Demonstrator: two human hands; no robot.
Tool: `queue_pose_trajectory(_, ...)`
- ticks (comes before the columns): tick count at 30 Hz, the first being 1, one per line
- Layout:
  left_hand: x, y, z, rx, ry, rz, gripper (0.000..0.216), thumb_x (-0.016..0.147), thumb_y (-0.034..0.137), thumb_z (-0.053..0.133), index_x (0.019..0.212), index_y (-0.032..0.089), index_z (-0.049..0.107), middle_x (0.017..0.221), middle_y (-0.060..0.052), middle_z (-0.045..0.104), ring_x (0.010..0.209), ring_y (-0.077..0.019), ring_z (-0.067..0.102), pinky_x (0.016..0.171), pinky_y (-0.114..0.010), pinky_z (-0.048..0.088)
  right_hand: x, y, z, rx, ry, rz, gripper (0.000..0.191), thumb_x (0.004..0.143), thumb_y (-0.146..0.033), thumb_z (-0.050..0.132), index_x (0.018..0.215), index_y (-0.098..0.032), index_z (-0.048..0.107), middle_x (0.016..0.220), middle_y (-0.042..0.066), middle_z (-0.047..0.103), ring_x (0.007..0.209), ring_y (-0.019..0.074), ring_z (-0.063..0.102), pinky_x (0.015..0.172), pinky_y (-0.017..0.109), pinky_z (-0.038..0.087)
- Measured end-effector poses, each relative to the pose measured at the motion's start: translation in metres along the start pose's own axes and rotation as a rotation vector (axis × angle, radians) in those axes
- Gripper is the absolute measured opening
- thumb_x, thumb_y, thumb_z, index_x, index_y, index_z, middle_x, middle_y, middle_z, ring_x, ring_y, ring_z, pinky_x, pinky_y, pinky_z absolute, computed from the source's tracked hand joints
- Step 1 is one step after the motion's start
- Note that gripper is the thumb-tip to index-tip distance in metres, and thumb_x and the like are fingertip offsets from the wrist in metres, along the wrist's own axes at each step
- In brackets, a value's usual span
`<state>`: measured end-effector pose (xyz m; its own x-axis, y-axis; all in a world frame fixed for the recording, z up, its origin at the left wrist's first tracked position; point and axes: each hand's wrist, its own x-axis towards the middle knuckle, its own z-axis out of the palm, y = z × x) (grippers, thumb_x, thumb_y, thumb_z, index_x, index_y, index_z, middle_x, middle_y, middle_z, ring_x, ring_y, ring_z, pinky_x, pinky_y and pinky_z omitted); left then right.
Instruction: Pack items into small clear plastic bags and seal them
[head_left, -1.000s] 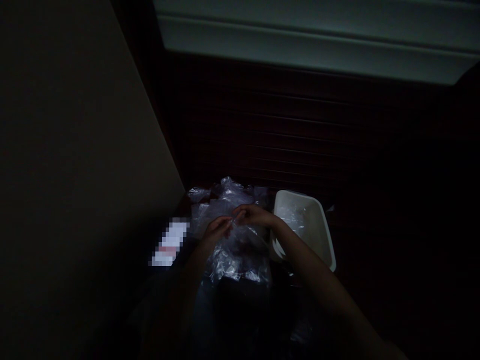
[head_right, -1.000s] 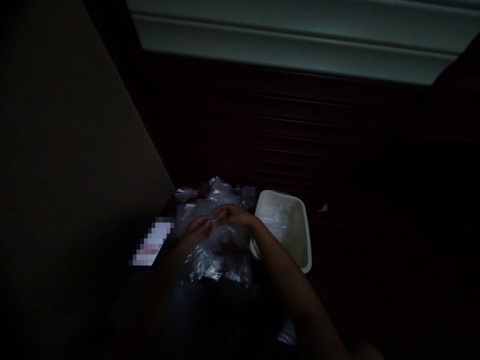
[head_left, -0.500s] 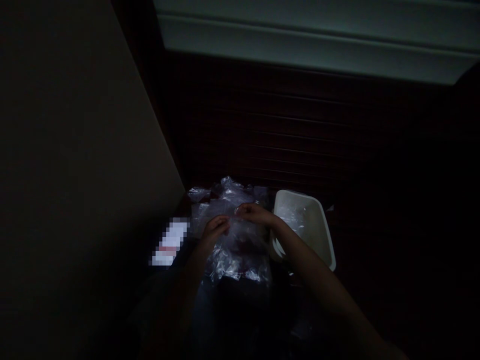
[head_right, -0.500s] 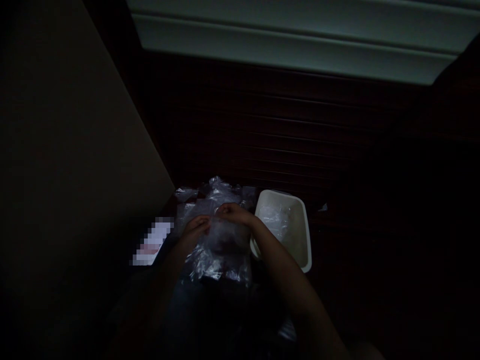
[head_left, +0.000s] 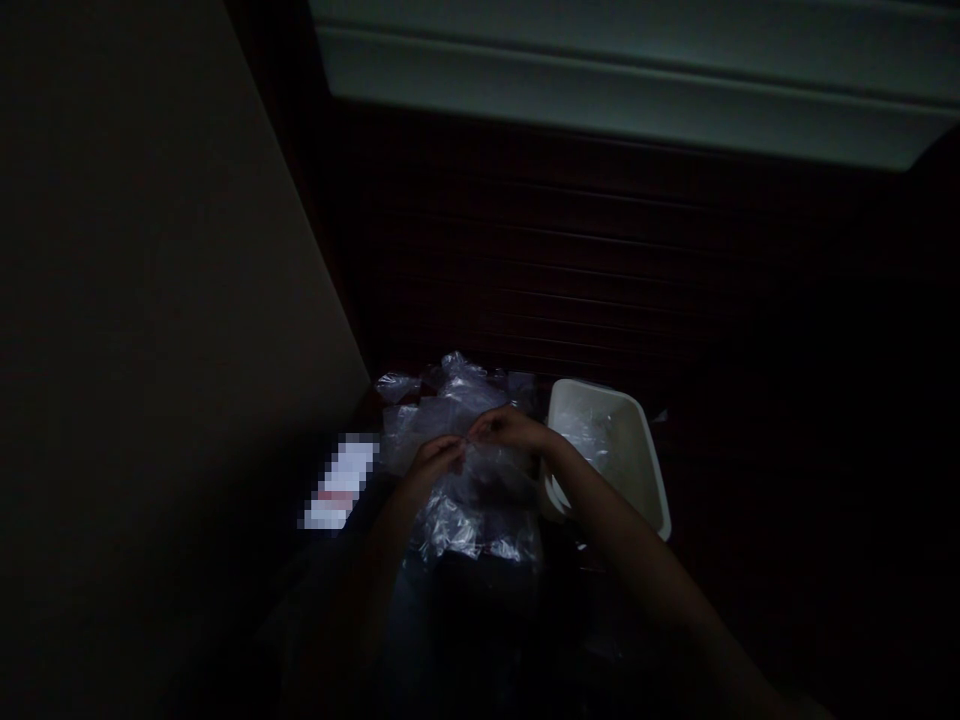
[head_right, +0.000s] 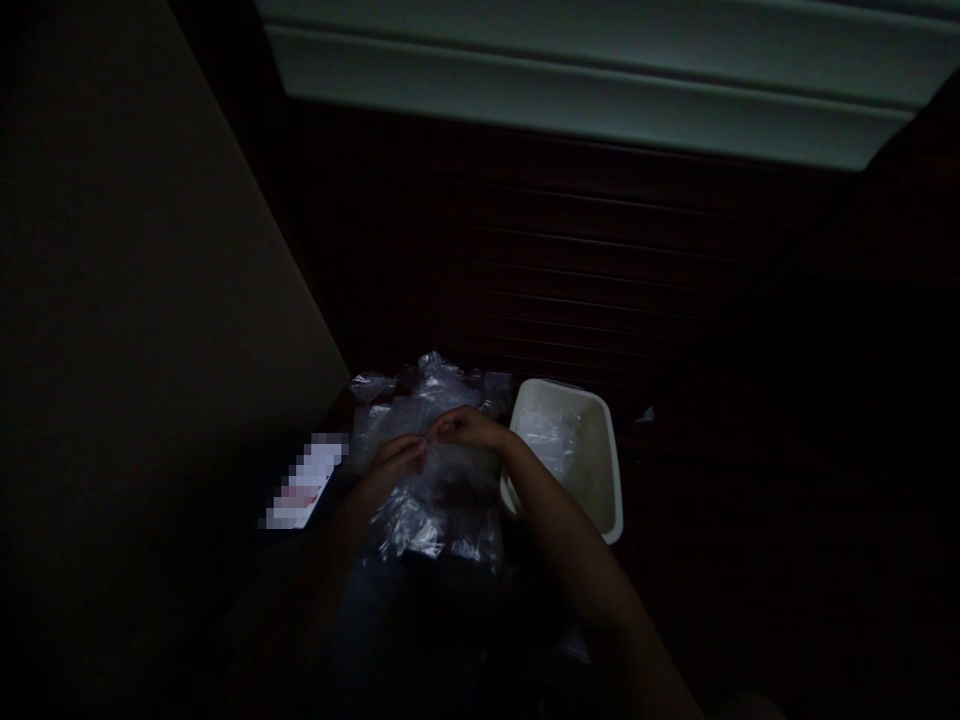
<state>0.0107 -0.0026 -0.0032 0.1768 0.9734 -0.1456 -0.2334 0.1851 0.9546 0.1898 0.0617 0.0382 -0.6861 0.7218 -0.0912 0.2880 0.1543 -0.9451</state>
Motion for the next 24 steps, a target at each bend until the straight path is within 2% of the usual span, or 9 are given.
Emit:
queue_pose_trajectory(6,0.0042,-0.0052,-0.0054,0.02,0.058,0.046,0.023,0.068,0.036,0.065,0.077,0.015,0.062,0.061,0.0,0.054,0.056,-0.0108,0.049,0.054,-0.023,0.036,-0.0001,0.0009,0.001,-0.053,0.043,0.046,0.023,0.069,-0.025,0.063,0.089,-0.013,0.065,0.078,0.003,0.065,0.071,0.0131,0.057,0.07,0.028,0.046)
queue_pose_trajectory(11,0.0044,-0.0057,-0.0085,0.03,0.08,0.051,0.022,0.067,0.033,0.066,0.079,0.015,0.062,0.06,0.0,0.054,0.056,-0.0111,0.049,0.054,-0.024,0.037,0.0005,0.0013,0.0017,-0.015,0.051,0.059,0.023,0.068,-0.028,0.065,0.086,-0.013,0.064,0.076,0.003,0.064,0.068,0.012,0.057,0.07,0.027,0.046)
queue_pose_trajectory(17,0.0026,-0.0061,-0.0072,0.015,-0.012,-0.029,0.023,0.066,0.031,0.067,0.084,0.016,0.066,0.071,-0.004,0.059,0.062,-0.0137,0.052,0.057,-0.025,0.04,-0.0023,-0.0014,0.0005,0.022,0.018,0.011,0.029,0.069,-0.039,0.065,0.082,-0.013,0.066,0.082,0.006,0.067,0.077,0.0154,0.061,0.078,0.032,0.047)
queue_pose_trajectory(24,0.0025,-0.0068,-0.0076,0.041,0.011,-0.043,0.021,0.065,0.032,0.067,0.078,0.016,0.067,0.062,-0.003,0.056,0.058,-0.014,0.05,0.055,-0.026,0.038,-0.0025,-0.0016,0.0008,0.017,-0.007,0.012,0.027,0.071,-0.037,0.063,0.084,-0.014,0.068,0.085,0.005,0.069,0.08,0.0169,0.062,0.081,0.034,0.047)
